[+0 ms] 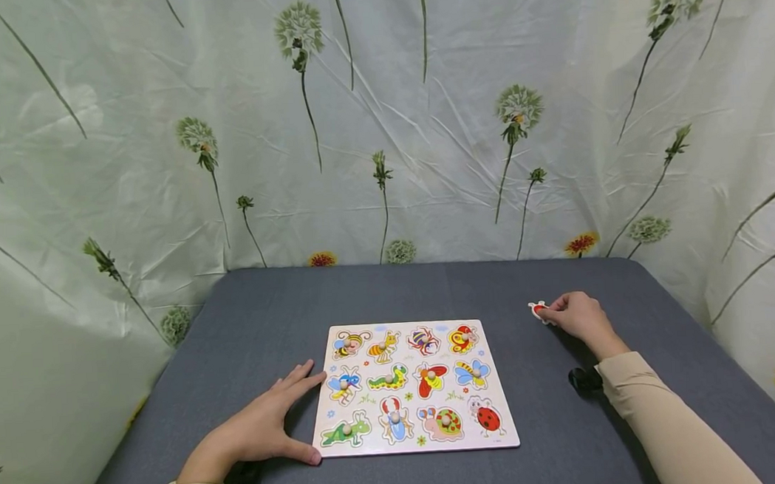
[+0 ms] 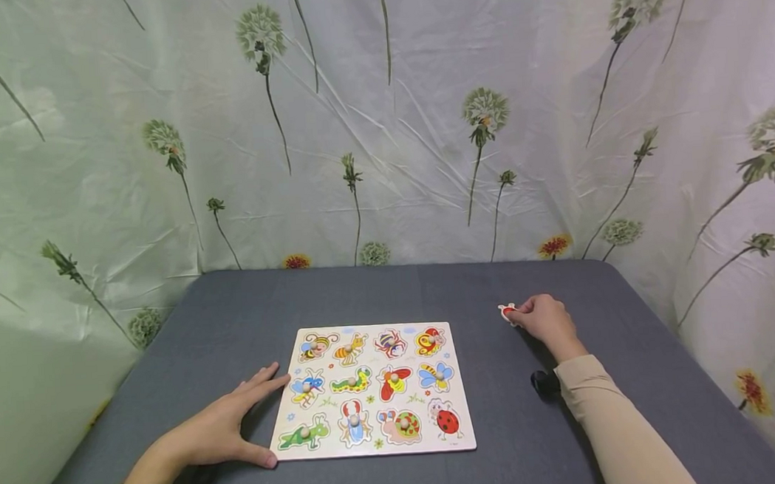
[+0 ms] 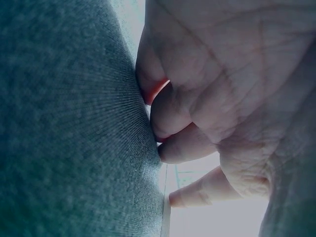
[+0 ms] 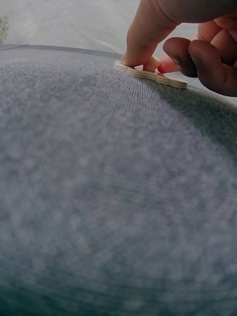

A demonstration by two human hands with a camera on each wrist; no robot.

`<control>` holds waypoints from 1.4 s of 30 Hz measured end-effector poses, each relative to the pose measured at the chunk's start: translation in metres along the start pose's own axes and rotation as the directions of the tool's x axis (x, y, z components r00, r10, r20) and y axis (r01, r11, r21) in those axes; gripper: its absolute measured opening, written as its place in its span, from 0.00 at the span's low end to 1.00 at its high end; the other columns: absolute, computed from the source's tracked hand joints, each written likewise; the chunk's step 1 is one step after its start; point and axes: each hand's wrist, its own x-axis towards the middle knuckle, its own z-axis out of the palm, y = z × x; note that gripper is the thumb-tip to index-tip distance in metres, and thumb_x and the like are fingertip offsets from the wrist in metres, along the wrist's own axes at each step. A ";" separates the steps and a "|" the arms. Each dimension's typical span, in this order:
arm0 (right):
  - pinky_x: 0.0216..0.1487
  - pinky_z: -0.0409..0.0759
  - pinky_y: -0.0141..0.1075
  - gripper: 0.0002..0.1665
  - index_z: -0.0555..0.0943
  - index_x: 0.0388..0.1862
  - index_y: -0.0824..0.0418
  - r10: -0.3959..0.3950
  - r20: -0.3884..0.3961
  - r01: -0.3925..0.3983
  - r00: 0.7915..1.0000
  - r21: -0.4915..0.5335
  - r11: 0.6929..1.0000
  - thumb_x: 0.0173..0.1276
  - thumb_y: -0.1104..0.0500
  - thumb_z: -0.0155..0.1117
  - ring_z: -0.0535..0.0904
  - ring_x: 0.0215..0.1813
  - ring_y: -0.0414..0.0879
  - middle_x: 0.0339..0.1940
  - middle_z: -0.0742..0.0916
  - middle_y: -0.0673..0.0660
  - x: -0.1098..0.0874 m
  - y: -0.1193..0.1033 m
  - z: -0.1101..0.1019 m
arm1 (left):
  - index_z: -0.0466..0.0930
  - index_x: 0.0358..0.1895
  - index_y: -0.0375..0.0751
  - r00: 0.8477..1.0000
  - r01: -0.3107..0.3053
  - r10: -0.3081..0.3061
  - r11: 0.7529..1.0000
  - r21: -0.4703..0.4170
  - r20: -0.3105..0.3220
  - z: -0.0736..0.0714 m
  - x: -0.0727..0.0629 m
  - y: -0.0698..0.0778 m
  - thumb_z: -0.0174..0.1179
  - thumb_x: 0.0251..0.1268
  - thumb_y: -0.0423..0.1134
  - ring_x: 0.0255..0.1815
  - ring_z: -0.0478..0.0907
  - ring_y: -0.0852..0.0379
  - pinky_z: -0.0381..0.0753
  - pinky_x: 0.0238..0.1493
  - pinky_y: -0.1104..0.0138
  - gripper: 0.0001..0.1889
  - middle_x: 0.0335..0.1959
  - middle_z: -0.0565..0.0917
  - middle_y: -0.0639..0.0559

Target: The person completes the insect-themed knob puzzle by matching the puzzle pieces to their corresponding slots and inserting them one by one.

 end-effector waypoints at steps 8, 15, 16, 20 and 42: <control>0.31 0.72 0.38 0.21 0.90 0.37 0.65 -0.015 0.002 0.015 1.000 0.006 1.000 0.73 0.46 0.72 0.79 0.33 0.49 0.32 0.89 0.58 -0.002 -0.001 -0.002 | 0.61 0.86 0.52 1.000 0.008 -0.008 1.000 -0.007 0.002 0.000 0.000 0.001 0.87 0.39 0.63 0.89 0.46 0.26 0.50 0.80 0.24 0.66 0.90 0.52 0.38; 0.33 0.71 0.37 0.19 0.89 0.36 0.65 -0.062 0.007 0.062 0.998 -0.016 0.998 0.72 0.48 0.73 0.79 0.33 0.49 0.29 0.88 0.56 -0.003 -0.003 -0.003 | 0.61 0.86 0.53 1.000 0.001 -0.001 1.000 -0.007 0.004 -0.001 0.000 0.001 0.87 0.40 0.64 0.89 0.46 0.26 0.50 0.80 0.24 0.66 0.90 0.51 0.38; 0.33 0.71 0.37 0.18 0.88 0.35 0.65 -0.070 0.014 0.071 0.997 -0.019 0.997 0.72 0.49 0.73 0.78 0.32 0.49 0.29 0.88 0.56 -0.003 -0.003 -0.004 | 0.61 0.86 0.53 1.000 -0.001 0.001 1.000 -0.006 0.003 -0.001 0.000 0.001 0.87 0.40 0.64 0.89 0.46 0.26 0.50 0.80 0.24 0.66 0.90 0.52 0.38; 0.32 0.71 0.37 0.16 0.88 0.35 0.64 -0.098 0.040 0.099 0.994 -0.023 0.995 0.73 0.51 0.71 0.77 0.31 0.47 0.27 0.87 0.53 -0.004 -0.003 -0.005 | 0.61 0.86 0.52 1.000 -0.005 0.005 1.000 -0.001 0.001 -0.001 0.000 0.000 0.87 0.40 0.64 0.89 0.46 0.26 0.50 0.80 0.24 0.66 0.90 0.52 0.38; 0.31 0.70 0.36 0.12 0.89 0.38 0.66 -0.223 0.117 0.223 0.968 0.011 0.975 0.66 0.57 0.72 0.74 0.28 0.44 0.23 0.82 0.49 -0.011 -0.009 -0.004 | 0.61 0.86 0.53 1.000 -0.006 0.006 1.000 -0.001 0.007 -0.001 -0.001 0.000 0.87 0.40 0.63 0.89 0.47 0.26 0.52 0.78 0.22 0.66 0.90 0.52 0.38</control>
